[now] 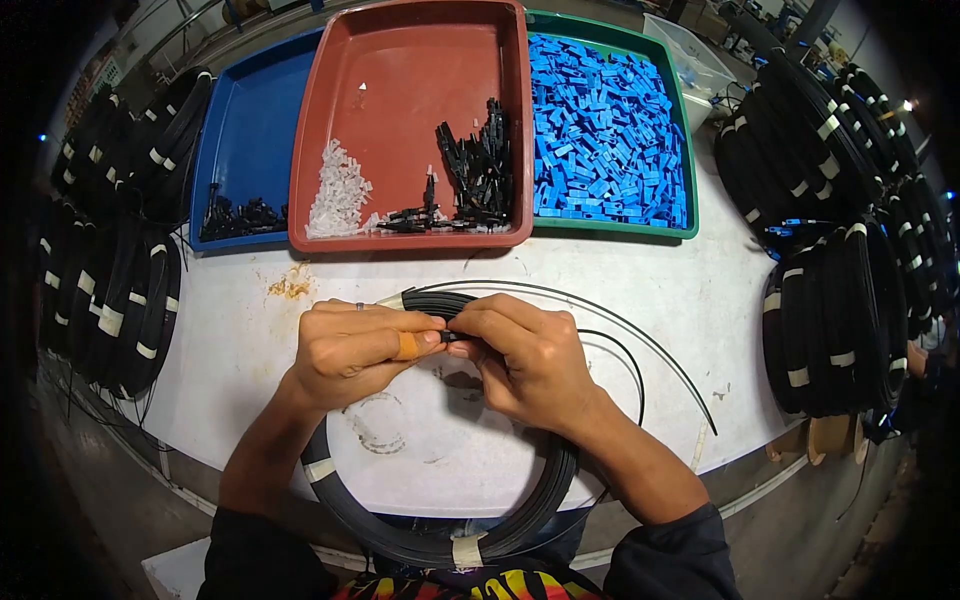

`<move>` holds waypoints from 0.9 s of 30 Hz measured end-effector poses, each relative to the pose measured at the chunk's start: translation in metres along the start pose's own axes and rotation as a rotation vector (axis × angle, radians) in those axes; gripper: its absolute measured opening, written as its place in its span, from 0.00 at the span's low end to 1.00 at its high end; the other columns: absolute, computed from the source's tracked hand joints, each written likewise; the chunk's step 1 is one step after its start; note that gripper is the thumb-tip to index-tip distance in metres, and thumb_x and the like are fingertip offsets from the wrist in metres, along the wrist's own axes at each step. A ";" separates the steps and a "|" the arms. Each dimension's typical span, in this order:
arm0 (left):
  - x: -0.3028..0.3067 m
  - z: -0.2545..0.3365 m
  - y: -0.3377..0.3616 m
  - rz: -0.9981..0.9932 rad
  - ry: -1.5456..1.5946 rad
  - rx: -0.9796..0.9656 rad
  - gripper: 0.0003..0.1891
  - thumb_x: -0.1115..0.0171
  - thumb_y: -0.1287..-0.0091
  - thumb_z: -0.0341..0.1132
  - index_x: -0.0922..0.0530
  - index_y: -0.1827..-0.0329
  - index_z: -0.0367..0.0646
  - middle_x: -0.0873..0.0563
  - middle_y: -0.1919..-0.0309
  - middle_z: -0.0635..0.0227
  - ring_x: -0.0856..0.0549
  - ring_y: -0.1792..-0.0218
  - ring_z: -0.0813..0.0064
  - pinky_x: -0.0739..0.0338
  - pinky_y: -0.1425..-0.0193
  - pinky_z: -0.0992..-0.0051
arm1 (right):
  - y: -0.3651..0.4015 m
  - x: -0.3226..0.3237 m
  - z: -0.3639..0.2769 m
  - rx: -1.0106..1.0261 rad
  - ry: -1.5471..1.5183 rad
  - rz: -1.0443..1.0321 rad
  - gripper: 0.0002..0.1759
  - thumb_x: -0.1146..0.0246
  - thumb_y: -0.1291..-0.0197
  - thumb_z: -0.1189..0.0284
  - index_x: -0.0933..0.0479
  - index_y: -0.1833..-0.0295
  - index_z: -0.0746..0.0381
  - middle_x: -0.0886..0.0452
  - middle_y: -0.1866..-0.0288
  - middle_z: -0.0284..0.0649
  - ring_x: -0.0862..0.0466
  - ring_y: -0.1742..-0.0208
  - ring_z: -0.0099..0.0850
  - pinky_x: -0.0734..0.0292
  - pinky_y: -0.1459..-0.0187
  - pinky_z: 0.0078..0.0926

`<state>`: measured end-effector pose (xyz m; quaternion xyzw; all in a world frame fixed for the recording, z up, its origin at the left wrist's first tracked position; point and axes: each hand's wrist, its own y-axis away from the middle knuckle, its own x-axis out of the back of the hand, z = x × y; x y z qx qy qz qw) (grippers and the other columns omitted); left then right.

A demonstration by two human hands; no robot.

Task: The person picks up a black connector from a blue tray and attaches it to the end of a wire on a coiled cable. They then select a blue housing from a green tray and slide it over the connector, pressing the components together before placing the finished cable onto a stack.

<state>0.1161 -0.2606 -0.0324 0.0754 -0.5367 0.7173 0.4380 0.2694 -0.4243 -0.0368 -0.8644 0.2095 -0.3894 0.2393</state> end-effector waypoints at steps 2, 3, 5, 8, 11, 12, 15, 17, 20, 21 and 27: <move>0.001 0.001 0.000 0.019 0.011 0.009 0.07 0.18 0.44 0.27 0.08 0.65 0.39 0.06 0.66 0.60 0.06 0.69 0.70 0.12 0.67 0.77 | -0.003 -0.001 -0.003 -0.010 -0.041 0.058 0.14 0.26 0.51 0.84 0.15 0.56 0.66 0.13 0.62 0.43 0.10 0.66 0.39 0.16 0.68 0.32; 0.000 0.001 0.000 0.022 0.012 0.016 0.07 0.18 0.45 0.27 0.08 0.65 0.40 0.06 0.66 0.60 0.06 0.69 0.70 0.12 0.67 0.77 | -0.002 -0.001 -0.002 -0.011 -0.040 0.058 0.14 0.26 0.51 0.84 0.15 0.56 0.66 0.13 0.62 0.43 0.10 0.66 0.39 0.16 0.68 0.32; -0.001 0.002 0.000 0.026 0.014 0.020 0.07 0.18 0.45 0.27 0.08 0.65 0.40 0.06 0.66 0.60 0.06 0.69 0.70 0.13 0.67 0.77 | 0.001 0.001 0.000 0.007 0.005 0.034 0.14 0.25 0.50 0.83 0.15 0.56 0.66 0.12 0.62 0.43 0.10 0.66 0.39 0.17 0.69 0.31; 0.001 0.004 0.001 -0.022 -0.006 -0.005 0.06 0.19 0.45 0.26 0.08 0.65 0.40 0.06 0.66 0.61 0.06 0.70 0.71 0.13 0.68 0.78 | 0.002 0.002 0.000 0.002 0.009 -0.010 0.14 0.25 0.51 0.84 0.15 0.57 0.65 0.12 0.62 0.42 0.10 0.67 0.38 0.17 0.69 0.31; 0.001 0.003 0.001 -0.025 -0.043 -0.039 0.06 0.19 0.45 0.26 0.08 0.65 0.41 0.06 0.66 0.61 0.06 0.70 0.71 0.13 0.68 0.78 | 0.001 0.000 0.001 -0.008 -0.013 0.010 0.13 0.24 0.51 0.83 0.15 0.57 0.65 0.12 0.63 0.41 0.11 0.68 0.38 0.17 0.69 0.30; 0.000 0.001 0.000 0.001 -0.033 -0.031 0.06 0.19 0.45 0.27 0.08 0.66 0.41 0.06 0.66 0.61 0.06 0.69 0.71 0.14 0.69 0.79 | -0.001 -0.001 0.000 -0.008 -0.014 0.009 0.13 0.24 0.51 0.83 0.15 0.57 0.65 0.12 0.63 0.41 0.11 0.68 0.38 0.17 0.69 0.30; -0.001 0.001 0.001 0.028 -0.021 -0.013 0.05 0.19 0.44 0.27 0.08 0.66 0.41 0.06 0.66 0.62 0.06 0.69 0.71 0.15 0.70 0.80 | -0.002 -0.002 -0.003 -0.019 -0.031 0.080 0.11 0.24 0.49 0.82 0.15 0.59 0.64 0.12 0.64 0.41 0.11 0.70 0.37 0.18 0.70 0.30; -0.002 0.001 0.002 0.030 -0.015 -0.007 0.05 0.19 0.44 0.27 0.08 0.66 0.42 0.06 0.66 0.62 0.06 0.69 0.71 0.15 0.70 0.80 | 0.000 0.000 -0.001 -0.006 -0.016 0.058 0.10 0.23 0.48 0.80 0.15 0.59 0.64 0.12 0.64 0.41 0.12 0.70 0.36 0.18 0.71 0.29; -0.001 0.000 0.005 -0.015 -0.033 -0.035 0.07 0.23 0.44 0.24 0.10 0.64 0.43 0.06 0.63 0.66 0.07 0.68 0.73 0.15 0.70 0.77 | 0.000 0.000 0.000 -0.002 -0.026 0.047 0.10 0.23 0.47 0.80 0.16 0.60 0.64 0.13 0.65 0.40 0.12 0.71 0.35 0.19 0.72 0.29; -0.002 0.000 0.004 -0.005 -0.035 -0.041 0.07 0.22 0.44 0.24 0.10 0.63 0.43 0.06 0.63 0.66 0.07 0.69 0.73 0.16 0.70 0.77 | 0.000 0.000 0.000 -0.002 -0.026 0.048 0.10 0.23 0.47 0.80 0.16 0.60 0.64 0.13 0.65 0.40 0.12 0.71 0.35 0.19 0.72 0.29; 0.005 0.009 -0.005 0.023 0.067 0.103 0.10 0.19 0.46 0.26 0.09 0.61 0.41 0.06 0.67 0.64 0.08 0.72 0.73 0.17 0.71 0.79 | -0.003 0.000 0.002 0.090 0.026 0.066 0.17 0.27 0.53 0.85 0.16 0.55 0.65 0.14 0.64 0.42 0.13 0.68 0.37 0.19 0.67 0.32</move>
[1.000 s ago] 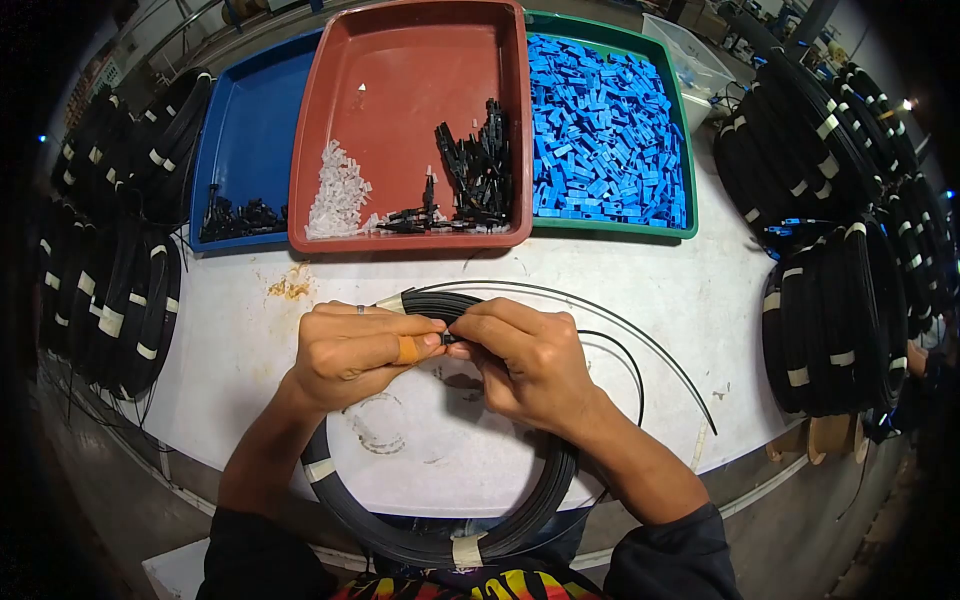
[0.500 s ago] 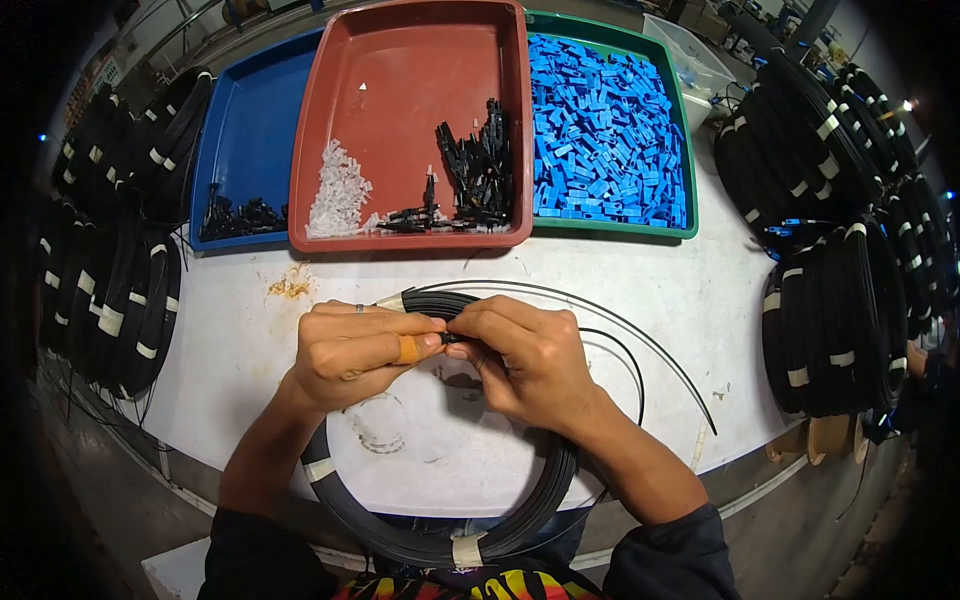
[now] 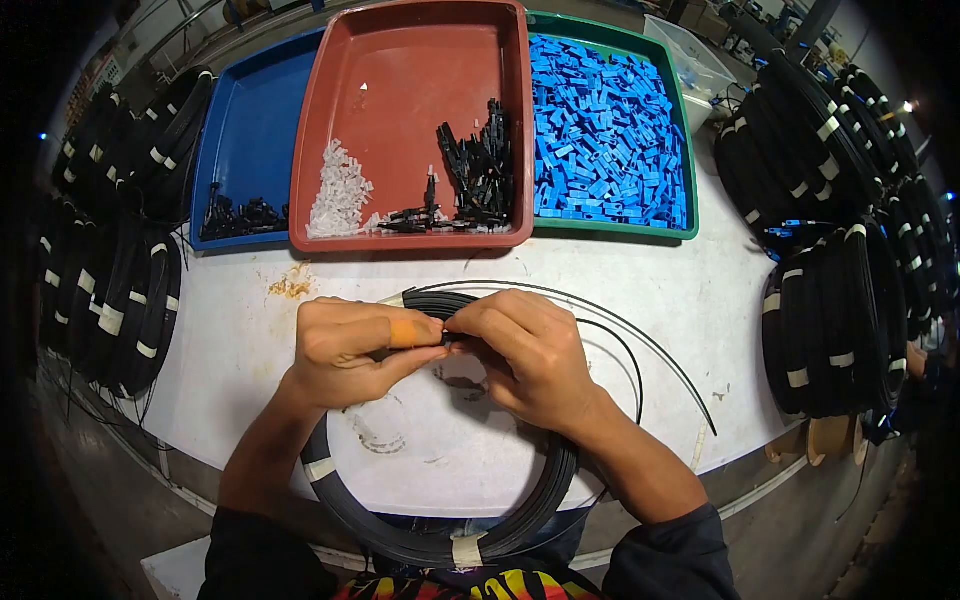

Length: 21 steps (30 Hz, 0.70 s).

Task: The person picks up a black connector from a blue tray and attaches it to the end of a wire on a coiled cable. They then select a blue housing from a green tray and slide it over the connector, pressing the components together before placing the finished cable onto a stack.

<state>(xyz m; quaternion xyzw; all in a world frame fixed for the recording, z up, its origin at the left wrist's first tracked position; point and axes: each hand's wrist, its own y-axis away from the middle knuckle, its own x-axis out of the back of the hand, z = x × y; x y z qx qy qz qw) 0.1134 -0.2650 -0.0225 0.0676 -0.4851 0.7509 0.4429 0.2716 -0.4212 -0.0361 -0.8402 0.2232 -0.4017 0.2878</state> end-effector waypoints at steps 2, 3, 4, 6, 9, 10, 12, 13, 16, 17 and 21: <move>0.004 0.002 0.000 -0.027 0.003 0.077 0.12 0.17 0.48 0.26 0.08 0.61 0.39 0.06 0.68 0.62 0.07 0.72 0.72 0.16 0.69 0.80 | 0.001 0.003 -0.001 -0.038 -0.028 -0.038 0.22 0.29 0.58 0.86 0.16 0.51 0.65 0.15 0.65 0.42 0.13 0.65 0.38 0.19 0.65 0.34; 0.005 -0.001 0.001 0.003 -0.011 0.066 0.13 0.17 0.48 0.26 0.08 0.59 0.40 0.07 0.70 0.62 0.09 0.74 0.73 0.18 0.71 0.78 | 0.001 0.005 -0.001 -0.038 -0.029 -0.037 0.22 0.29 0.58 0.86 0.16 0.51 0.65 0.15 0.65 0.42 0.13 0.65 0.38 0.19 0.65 0.34; 0.005 -0.003 0.002 0.033 -0.025 0.054 0.14 0.18 0.48 0.26 0.08 0.57 0.41 0.08 0.71 0.62 0.11 0.76 0.73 0.20 0.73 0.76 | 0.000 0.006 0.000 -0.029 0.003 -0.042 0.23 0.30 0.58 0.86 0.16 0.51 0.65 0.16 0.65 0.41 0.13 0.66 0.38 0.19 0.65 0.34; 0.006 -0.006 0.003 0.050 -0.012 0.070 0.15 0.18 0.47 0.25 0.08 0.56 0.40 0.07 0.70 0.62 0.10 0.75 0.73 0.19 0.72 0.77 | -0.002 0.009 0.003 -0.019 0.036 -0.047 0.24 0.31 0.58 0.86 0.15 0.51 0.64 0.16 0.65 0.40 0.13 0.66 0.38 0.19 0.66 0.35; 0.001 -0.011 0.006 0.106 0.044 0.100 0.16 0.19 0.47 0.23 0.09 0.54 0.39 0.06 0.66 0.60 0.08 0.70 0.73 0.16 0.67 0.78 | -0.004 0.015 0.008 0.012 0.045 -0.072 0.25 0.32 0.57 0.87 0.14 0.49 0.62 0.16 0.65 0.39 0.13 0.67 0.37 0.19 0.67 0.35; 0.000 -0.012 0.007 0.145 0.088 0.113 0.16 0.20 0.46 0.22 0.09 0.53 0.37 0.06 0.63 0.59 0.06 0.67 0.72 0.13 0.64 0.79 | -0.005 0.020 0.007 0.010 0.061 -0.109 0.24 0.31 0.54 0.87 0.13 0.49 0.61 0.15 0.64 0.40 0.11 0.66 0.37 0.17 0.67 0.33; 0.001 -0.009 0.005 0.134 0.116 0.150 0.16 0.21 0.45 0.21 0.10 0.52 0.36 0.06 0.61 0.58 0.05 0.63 0.72 0.12 0.59 0.79 | -0.007 0.024 0.007 0.008 0.077 -0.147 0.22 0.30 0.52 0.88 0.12 0.49 0.60 0.13 0.62 0.41 0.10 0.65 0.37 0.15 0.66 0.32; 0.001 -0.007 0.004 0.124 0.145 0.188 0.17 0.21 0.45 0.20 0.11 0.51 0.35 0.05 0.59 0.58 0.05 0.60 0.71 0.10 0.55 0.79 | -0.007 0.025 0.007 0.014 0.087 -0.182 0.22 0.30 0.51 0.88 0.12 0.49 0.60 0.14 0.63 0.41 0.10 0.65 0.37 0.15 0.67 0.32; 0.003 -0.005 0.003 0.093 0.141 0.180 0.18 0.22 0.45 0.19 0.12 0.49 0.34 0.06 0.57 0.56 0.05 0.56 0.70 0.10 0.52 0.78 | -0.007 0.025 0.008 0.018 0.092 -0.221 0.24 0.31 0.51 0.88 0.11 0.48 0.59 0.15 0.63 0.40 0.11 0.66 0.37 0.16 0.67 0.33; 0.002 -0.005 0.003 0.092 0.142 0.180 0.18 0.22 0.45 0.19 0.12 0.49 0.34 0.06 0.57 0.56 0.05 0.56 0.70 0.10 0.52 0.78 | -0.007 0.025 0.008 0.016 0.088 -0.225 0.24 0.31 0.52 0.88 0.11 0.48 0.58 0.15 0.63 0.40 0.11 0.66 0.37 0.16 0.67 0.33; 0.003 -0.008 0.006 0.076 0.143 0.164 0.19 0.22 0.45 0.19 0.11 0.49 0.35 0.05 0.59 0.58 0.05 0.57 0.71 0.10 0.54 0.79 | -0.005 0.024 0.005 -0.002 0.107 -0.249 0.35 0.30 0.65 0.86 0.12 0.45 0.52 0.19 0.63 0.34 0.15 0.65 0.35 0.19 0.69 0.35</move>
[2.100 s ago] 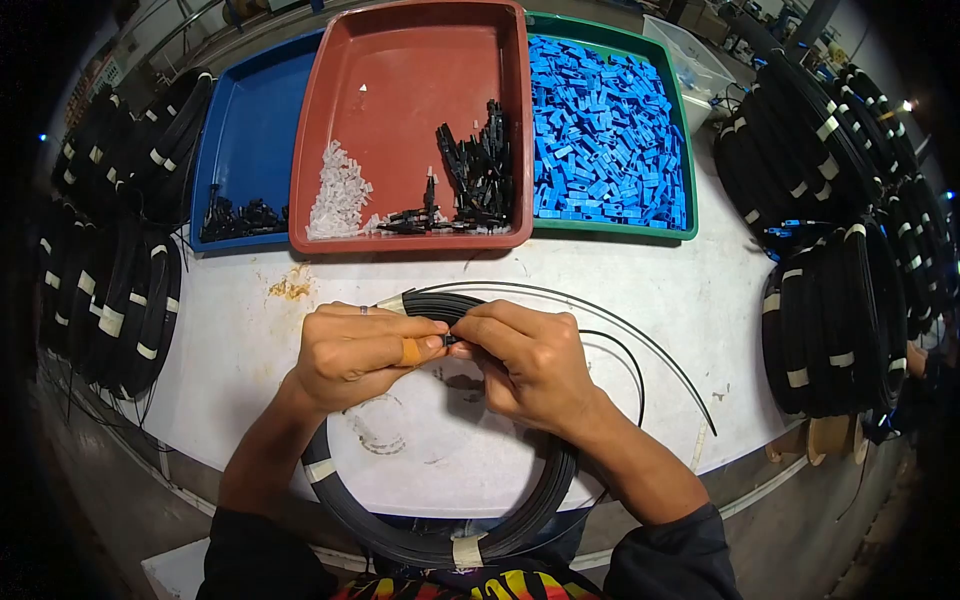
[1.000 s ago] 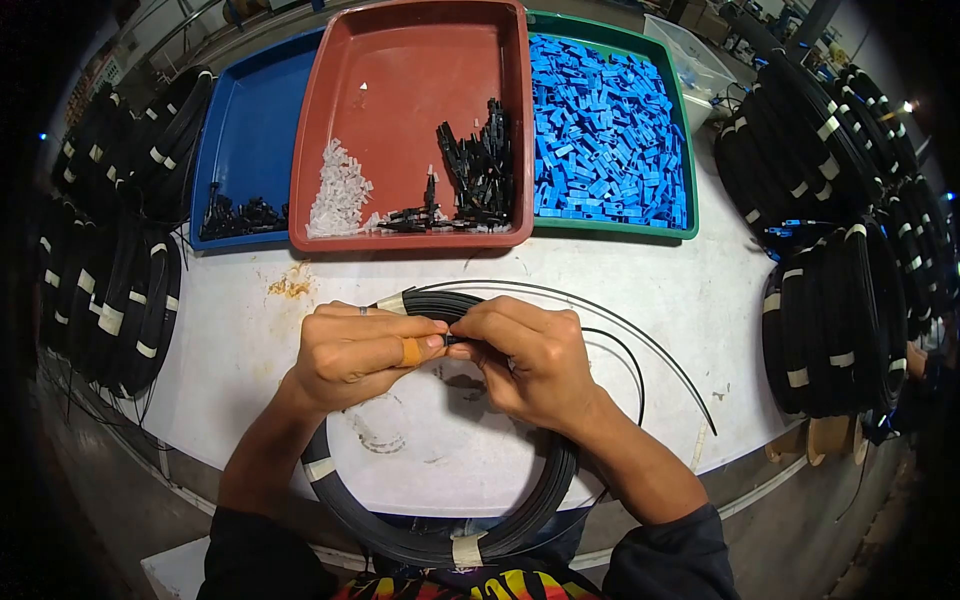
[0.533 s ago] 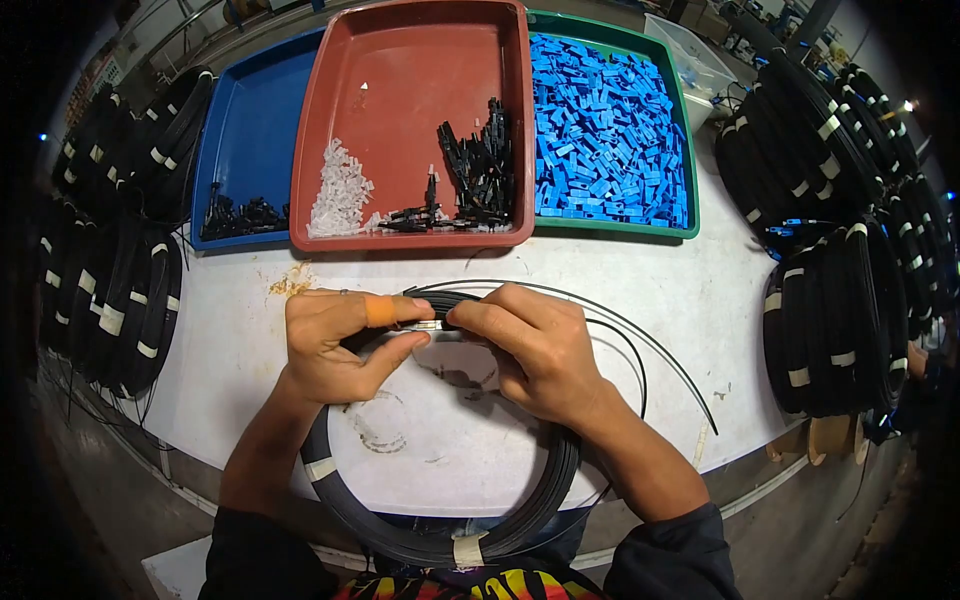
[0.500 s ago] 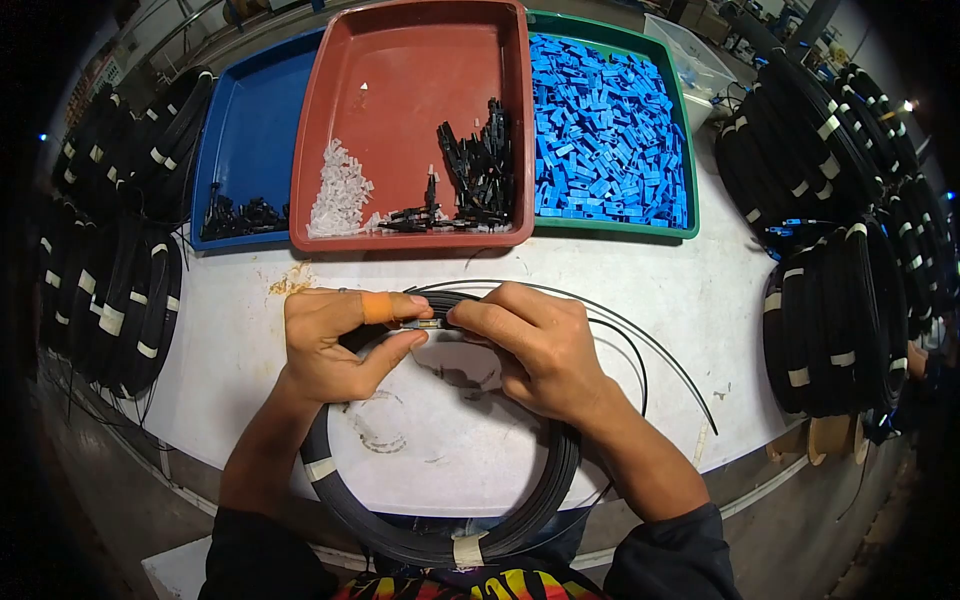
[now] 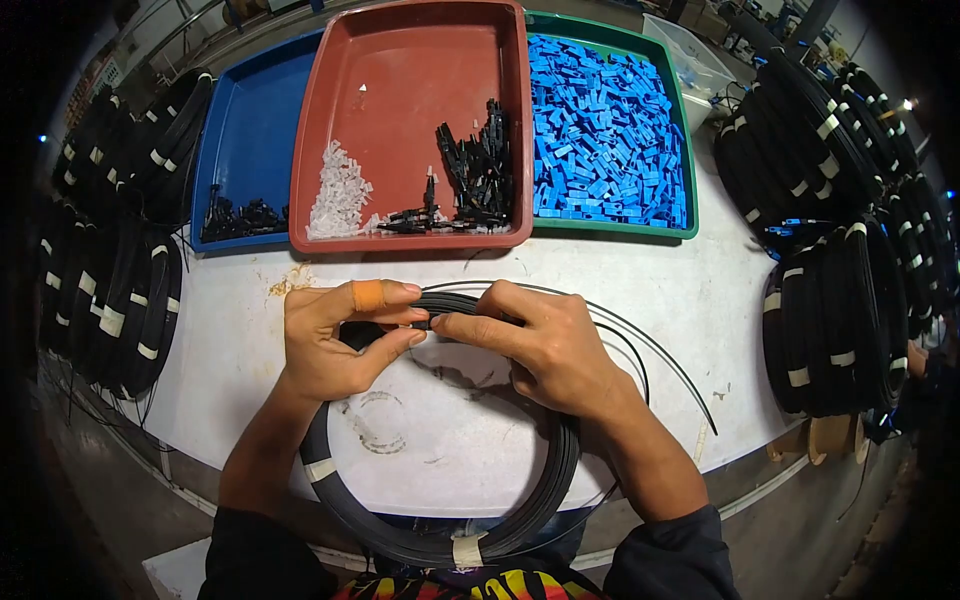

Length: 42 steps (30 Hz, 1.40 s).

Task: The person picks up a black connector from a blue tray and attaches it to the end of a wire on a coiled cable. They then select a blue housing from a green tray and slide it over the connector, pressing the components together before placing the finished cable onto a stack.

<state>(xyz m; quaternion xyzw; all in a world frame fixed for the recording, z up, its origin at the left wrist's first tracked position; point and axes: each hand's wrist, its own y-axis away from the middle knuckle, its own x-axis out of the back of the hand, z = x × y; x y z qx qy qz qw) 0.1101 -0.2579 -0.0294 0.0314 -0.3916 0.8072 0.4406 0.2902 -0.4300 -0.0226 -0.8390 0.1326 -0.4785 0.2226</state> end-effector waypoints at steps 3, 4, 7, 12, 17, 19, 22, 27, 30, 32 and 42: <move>0.001 -0.001 0.000 -0.017 -0.017 0.002 0.19 0.22 0.46 0.19 0.11 0.49 0.36 0.05 0.60 0.59 0.05 0.59 0.72 0.11 0.56 0.80 | 0.001 -0.001 -0.002 -0.019 0.026 -0.039 0.35 0.29 0.64 0.85 0.13 0.43 0.51 0.21 0.63 0.33 0.15 0.65 0.35 0.19 0.68 0.35; 0.001 -0.001 0.001 -0.024 -0.027 -0.001 0.19 0.22 0.46 0.19 0.11 0.50 0.36 0.05 0.61 0.60 0.04 0.60 0.72 0.11 0.57 0.80 | 0.001 -0.004 0.000 -0.024 0.028 -0.021 0.34 0.29 0.63 0.84 0.13 0.43 0.51 0.21 0.63 0.33 0.15 0.65 0.35 0.19 0.68 0.35; 0.002 0.003 -0.001 -0.039 -0.062 0.019 0.19 0.22 0.47 0.19 0.11 0.50 0.37 0.05 0.62 0.60 0.04 0.61 0.72 0.12 0.59 0.80 | 0.004 -0.009 0.004 -0.045 0.011 0.001 0.33 0.29 0.61 0.83 0.14 0.43 0.51 0.21 0.63 0.33 0.16 0.65 0.35 0.20 0.69 0.35; 0.001 0.004 -0.001 -0.030 -0.050 0.020 0.20 0.23 0.47 0.19 0.11 0.49 0.37 0.05 0.62 0.60 0.04 0.61 0.72 0.12 0.60 0.79 | 0.001 -0.007 0.003 0.004 0.036 -0.028 0.32 0.29 0.60 0.82 0.14 0.44 0.51 0.21 0.64 0.33 0.16 0.65 0.35 0.20 0.69 0.36; 0.003 0.007 -0.002 -0.057 -0.070 0.072 0.20 0.23 0.47 0.20 0.12 0.48 0.37 0.05 0.62 0.61 0.04 0.62 0.71 0.12 0.59 0.79 | 0.000 -0.005 0.001 0.011 0.080 -0.052 0.27 0.33 0.53 0.87 0.11 0.46 0.56 0.18 0.65 0.37 0.13 0.67 0.36 0.18 0.70 0.33; 0.002 0.006 -0.002 -0.049 -0.076 0.055 0.21 0.22 0.47 0.21 0.12 0.48 0.37 0.05 0.64 0.61 0.04 0.62 0.71 0.12 0.60 0.78 | 0.000 -0.008 0.002 0.012 0.075 -0.045 0.26 0.32 0.53 0.87 0.12 0.46 0.56 0.17 0.64 0.38 0.13 0.67 0.36 0.18 0.69 0.33; 0.003 0.003 -0.002 -0.066 -0.064 0.034 0.20 0.22 0.47 0.21 0.12 0.49 0.37 0.06 0.65 0.61 0.04 0.61 0.71 0.12 0.60 0.77 | 0.001 -0.013 0.003 0.021 0.066 -0.002 0.27 0.30 0.55 0.83 0.13 0.45 0.55 0.17 0.62 0.36 0.14 0.66 0.36 0.18 0.69 0.34; -0.001 -0.002 0.001 -0.086 -0.067 0.065 0.20 0.20 0.47 0.24 0.12 0.49 0.40 0.06 0.67 0.61 0.05 0.63 0.71 0.12 0.60 0.76 | 0.001 -0.016 0.007 0.122 0.062 0.067 0.25 0.30 0.57 0.80 0.14 0.48 0.57 0.15 0.58 0.36 0.14 0.64 0.35 0.19 0.68 0.34; 0.005 0.005 -0.002 -0.145 -0.100 0.133 0.23 0.19 0.49 0.22 0.12 0.47 0.37 0.06 0.65 0.61 0.05 0.60 0.71 0.13 0.52 0.76 | 0.002 -0.015 0.006 0.123 0.036 0.062 0.23 0.30 0.57 0.80 0.14 0.50 0.59 0.14 0.57 0.38 0.14 0.64 0.36 0.19 0.68 0.33; 0.010 0.007 -0.007 -0.219 -0.106 0.097 0.24 0.18 0.48 0.25 0.12 0.46 0.37 0.05 0.62 0.61 0.06 0.57 0.69 0.14 0.48 0.73 | 0.002 -0.014 0.006 0.107 0.022 0.012 0.23 0.29 0.59 0.80 0.15 0.50 0.60 0.14 0.57 0.39 0.14 0.65 0.35 0.19 0.68 0.33; 0.092 -0.039 -0.044 -0.040 -0.577 0.150 0.13 0.25 0.40 0.27 0.11 0.52 0.38 0.10 0.63 0.60 0.14 0.59 0.65 0.20 0.51 0.68 | -0.001 -0.016 0.006 0.068 -0.025 0.041 0.21 0.28 0.60 0.80 0.14 0.54 0.60 0.13 0.59 0.38 0.15 0.68 0.34 0.20 0.70 0.32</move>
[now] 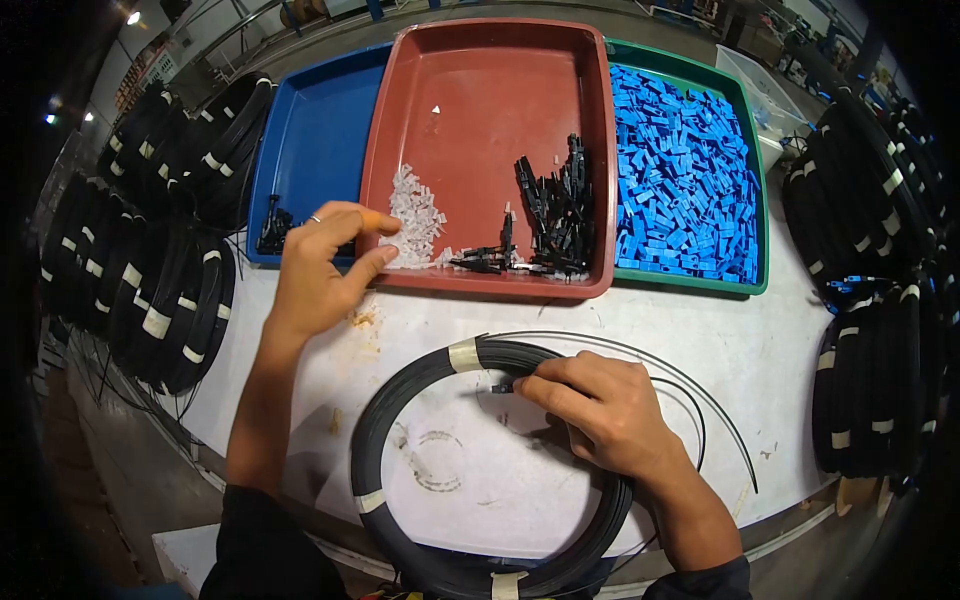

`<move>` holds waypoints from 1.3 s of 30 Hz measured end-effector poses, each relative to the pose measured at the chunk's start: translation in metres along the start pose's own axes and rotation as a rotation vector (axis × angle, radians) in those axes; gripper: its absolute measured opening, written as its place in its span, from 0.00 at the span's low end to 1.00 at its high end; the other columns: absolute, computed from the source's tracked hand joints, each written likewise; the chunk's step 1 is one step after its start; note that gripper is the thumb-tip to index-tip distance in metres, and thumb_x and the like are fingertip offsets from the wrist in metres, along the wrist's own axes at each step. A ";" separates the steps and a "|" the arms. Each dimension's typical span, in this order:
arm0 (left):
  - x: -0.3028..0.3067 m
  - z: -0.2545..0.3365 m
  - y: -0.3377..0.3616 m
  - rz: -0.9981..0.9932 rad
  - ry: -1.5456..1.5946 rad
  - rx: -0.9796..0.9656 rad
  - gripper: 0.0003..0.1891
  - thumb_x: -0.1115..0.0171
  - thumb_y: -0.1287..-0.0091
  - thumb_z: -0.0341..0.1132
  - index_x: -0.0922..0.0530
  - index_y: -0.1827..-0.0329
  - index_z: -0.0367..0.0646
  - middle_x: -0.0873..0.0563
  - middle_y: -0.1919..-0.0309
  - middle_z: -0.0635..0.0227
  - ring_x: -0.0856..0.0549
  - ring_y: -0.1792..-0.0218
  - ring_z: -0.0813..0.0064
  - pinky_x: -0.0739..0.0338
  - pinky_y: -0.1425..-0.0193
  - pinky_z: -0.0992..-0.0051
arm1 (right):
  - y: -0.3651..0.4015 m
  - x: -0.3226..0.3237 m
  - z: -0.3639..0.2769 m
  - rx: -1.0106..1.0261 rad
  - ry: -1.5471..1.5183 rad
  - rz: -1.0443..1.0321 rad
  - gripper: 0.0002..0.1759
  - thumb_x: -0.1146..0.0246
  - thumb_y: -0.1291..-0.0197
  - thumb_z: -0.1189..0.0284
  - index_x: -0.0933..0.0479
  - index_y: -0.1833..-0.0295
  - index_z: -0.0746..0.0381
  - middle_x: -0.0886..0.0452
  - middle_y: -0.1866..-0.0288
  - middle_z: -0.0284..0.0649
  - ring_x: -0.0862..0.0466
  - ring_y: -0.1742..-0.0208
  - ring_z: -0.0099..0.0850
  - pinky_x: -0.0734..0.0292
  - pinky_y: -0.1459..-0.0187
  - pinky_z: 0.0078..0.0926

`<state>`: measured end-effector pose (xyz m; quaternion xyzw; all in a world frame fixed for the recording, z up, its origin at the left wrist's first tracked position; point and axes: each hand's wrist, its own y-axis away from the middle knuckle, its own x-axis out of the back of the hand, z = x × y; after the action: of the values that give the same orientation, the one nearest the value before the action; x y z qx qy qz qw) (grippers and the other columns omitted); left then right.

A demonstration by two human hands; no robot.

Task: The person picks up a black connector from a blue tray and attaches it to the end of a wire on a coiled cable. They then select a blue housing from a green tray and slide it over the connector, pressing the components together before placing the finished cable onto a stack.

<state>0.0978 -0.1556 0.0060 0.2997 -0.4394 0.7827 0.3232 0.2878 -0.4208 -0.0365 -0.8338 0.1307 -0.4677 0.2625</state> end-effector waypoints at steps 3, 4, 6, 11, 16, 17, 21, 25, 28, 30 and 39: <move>-0.006 -0.020 -0.010 0.023 -0.129 -0.106 0.12 0.24 0.41 0.28 0.11 0.54 0.39 0.11 0.65 0.62 0.15 0.58 0.64 0.24 0.49 0.68 | -0.001 0.001 0.001 -0.019 -0.031 0.001 0.19 0.28 0.58 0.81 0.14 0.55 0.61 0.13 0.60 0.39 0.15 0.70 0.34 0.21 0.72 0.31; -0.008 -0.024 -0.012 0.002 -0.170 -0.144 0.11 0.24 0.41 0.28 0.11 0.54 0.40 0.11 0.66 0.64 0.15 0.57 0.64 0.25 0.48 0.67 | -0.001 0.000 0.001 -0.030 -0.046 0.008 0.18 0.28 0.57 0.81 0.14 0.56 0.61 0.13 0.60 0.39 0.16 0.71 0.33 0.22 0.73 0.31; -0.015 -0.027 -0.019 -0.037 -0.188 -0.135 0.10 0.25 0.40 0.29 0.11 0.55 0.41 0.11 0.65 0.67 0.16 0.56 0.65 0.27 0.47 0.67 | -0.002 0.001 0.001 -0.034 -0.050 0.008 0.17 0.28 0.55 0.81 0.14 0.56 0.62 0.12 0.61 0.39 0.16 0.72 0.32 0.23 0.74 0.29; -0.034 -0.043 -0.038 -0.088 -0.427 -0.320 0.07 0.28 0.38 0.30 0.10 0.58 0.41 0.10 0.64 0.71 0.16 0.54 0.67 0.26 0.47 0.66 | -0.003 0.002 0.001 -0.084 -0.058 -0.002 0.15 0.27 0.53 0.80 0.14 0.57 0.61 0.11 0.62 0.38 0.17 0.73 0.29 0.26 0.75 0.25; -0.044 -0.047 -0.050 -0.090 -0.409 -0.338 0.08 0.29 0.41 0.26 0.10 0.59 0.43 0.10 0.56 0.72 0.16 0.49 0.67 0.26 0.44 0.66 | -0.003 0.003 0.000 -0.100 -0.039 -0.002 0.13 0.24 0.51 0.77 0.14 0.58 0.61 0.11 0.62 0.38 0.18 0.73 0.28 0.27 0.75 0.24; -0.044 -0.049 -0.053 -0.096 -0.442 -0.363 0.09 0.29 0.42 0.25 0.10 0.59 0.44 0.11 0.53 0.72 0.16 0.47 0.67 0.27 0.43 0.65 | -0.005 0.005 0.000 -0.107 -0.036 -0.023 0.12 0.24 0.50 0.77 0.14 0.58 0.61 0.11 0.62 0.37 0.18 0.73 0.28 0.27 0.75 0.24; -0.034 -0.050 -0.060 -0.051 -0.561 -0.358 0.10 0.29 0.42 0.24 0.10 0.58 0.45 0.12 0.49 0.71 0.17 0.45 0.67 0.27 0.41 0.64 | -0.002 0.002 0.001 -0.123 -0.050 -0.015 0.12 0.24 0.50 0.77 0.14 0.59 0.61 0.11 0.63 0.37 0.18 0.73 0.27 0.28 0.75 0.24; -0.029 -0.048 -0.062 0.026 -0.462 -0.329 0.09 0.29 0.40 0.24 0.10 0.58 0.43 0.11 0.50 0.71 0.17 0.45 0.66 0.27 0.41 0.64 | -0.001 -0.001 0.002 -0.134 -0.065 0.020 0.12 0.24 0.51 0.77 0.14 0.59 0.61 0.11 0.63 0.37 0.17 0.73 0.27 0.28 0.76 0.24; -0.036 -0.048 -0.056 0.011 -0.409 -0.299 0.08 0.29 0.39 0.25 0.10 0.58 0.43 0.11 0.51 0.71 0.16 0.48 0.67 0.27 0.43 0.65 | -0.001 -0.001 0.003 -0.132 -0.058 0.026 0.13 0.24 0.52 0.78 0.14 0.58 0.61 0.11 0.63 0.37 0.17 0.73 0.28 0.27 0.75 0.24; -0.041 -0.049 -0.051 -0.006 -0.384 -0.299 0.07 0.29 0.39 0.26 0.10 0.58 0.43 0.11 0.53 0.71 0.16 0.50 0.68 0.27 0.44 0.65 | 0.000 -0.001 0.001 -0.132 -0.049 0.028 0.13 0.24 0.52 0.78 0.14 0.58 0.61 0.11 0.63 0.37 0.16 0.73 0.28 0.27 0.75 0.24; -0.047 -0.044 -0.047 -0.059 -0.389 -0.250 0.05 0.26 0.39 0.30 0.09 0.61 0.43 0.12 0.63 0.72 0.17 0.58 0.68 0.26 0.51 0.67 | -0.001 -0.001 0.002 -0.130 -0.043 0.029 0.13 0.25 0.50 0.79 0.14 0.57 0.61 0.11 0.62 0.38 0.17 0.73 0.28 0.27 0.75 0.25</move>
<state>0.1549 -0.1091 -0.0253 0.4152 -0.5779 0.6399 0.2899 0.2890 -0.4194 -0.0376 -0.8568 0.1672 -0.4366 0.2174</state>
